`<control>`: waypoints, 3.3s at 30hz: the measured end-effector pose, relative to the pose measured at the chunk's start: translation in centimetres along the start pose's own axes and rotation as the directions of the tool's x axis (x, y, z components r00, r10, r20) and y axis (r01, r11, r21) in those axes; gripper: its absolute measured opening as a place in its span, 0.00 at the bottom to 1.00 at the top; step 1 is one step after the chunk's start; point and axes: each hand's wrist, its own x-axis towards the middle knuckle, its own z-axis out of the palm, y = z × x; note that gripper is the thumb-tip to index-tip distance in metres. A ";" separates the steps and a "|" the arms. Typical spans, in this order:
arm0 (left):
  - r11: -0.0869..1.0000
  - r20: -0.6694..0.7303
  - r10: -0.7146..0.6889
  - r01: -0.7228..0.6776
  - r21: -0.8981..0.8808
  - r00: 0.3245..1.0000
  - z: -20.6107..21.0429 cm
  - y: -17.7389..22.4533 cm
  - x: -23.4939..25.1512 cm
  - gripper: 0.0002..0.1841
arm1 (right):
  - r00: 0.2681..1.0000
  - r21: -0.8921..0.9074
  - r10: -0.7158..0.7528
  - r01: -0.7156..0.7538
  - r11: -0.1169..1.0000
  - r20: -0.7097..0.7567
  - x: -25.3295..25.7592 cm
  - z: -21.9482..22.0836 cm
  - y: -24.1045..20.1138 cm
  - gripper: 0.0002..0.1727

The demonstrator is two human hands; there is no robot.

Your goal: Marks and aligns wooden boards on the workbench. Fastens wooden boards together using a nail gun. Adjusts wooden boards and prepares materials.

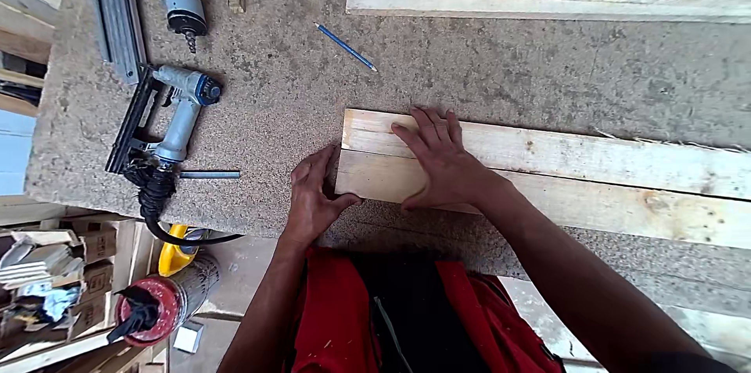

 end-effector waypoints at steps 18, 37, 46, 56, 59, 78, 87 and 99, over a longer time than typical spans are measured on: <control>0.970 0.129 0.099 -0.125 0.209 0.987 -5.2 -0.7 1.6 0.50 | 0.999 -0.008 0.043 -0.043 0.999 -0.021 1.1 0.9 -1.6 0.86; 0.790 -0.039 -0.374 0.340 0.511 0.927 -25.6 -8.2 7.1 0.38 | 0.997 0.027 0.062 -0.063 0.998 0.051 3.5 -0.1 -4.6 0.90; 0.977 0.540 -0.192 0.213 0.024 0.819 -22.9 0.6 8.0 0.23 | 0.984 0.092 -0.031 0.047 0.995 -0.173 4.2 2.4 -3.8 0.70; 0.963 0.796 0.096 -0.257 0.077 0.597 -14.7 4.4 11.5 0.20 | 0.982 0.163 -0.065 0.095 0.982 -0.176 4.2 2.0 -3.4 0.62; 0.960 0.807 0.078 -0.262 0.097 0.586 -14.2 4.1 11.7 0.23 | 0.984 0.148 -0.065 0.090 0.985 -0.168 4.3 2.0 -3.4 0.56; 0.944 0.820 0.021 -0.281 0.171 0.572 -14.1 4.9 11.4 0.25 | 0.981 0.121 -0.081 0.103 0.987 -0.176 6.9 2.3 -5.5 0.35; 0.932 0.819 0.094 -0.339 0.127 0.566 -14.0 5.0 11.1 0.25 | 0.974 0.077 -0.103 0.121 0.990 -0.203 7.0 2.2 -5.4 0.18; 0.936 0.818 0.073 -0.323 0.141 0.570 -13.7 4.9 11.4 0.25 | 0.976 0.117 -0.090 0.116 0.986 -0.200 6.9 2.2 -5.3 0.25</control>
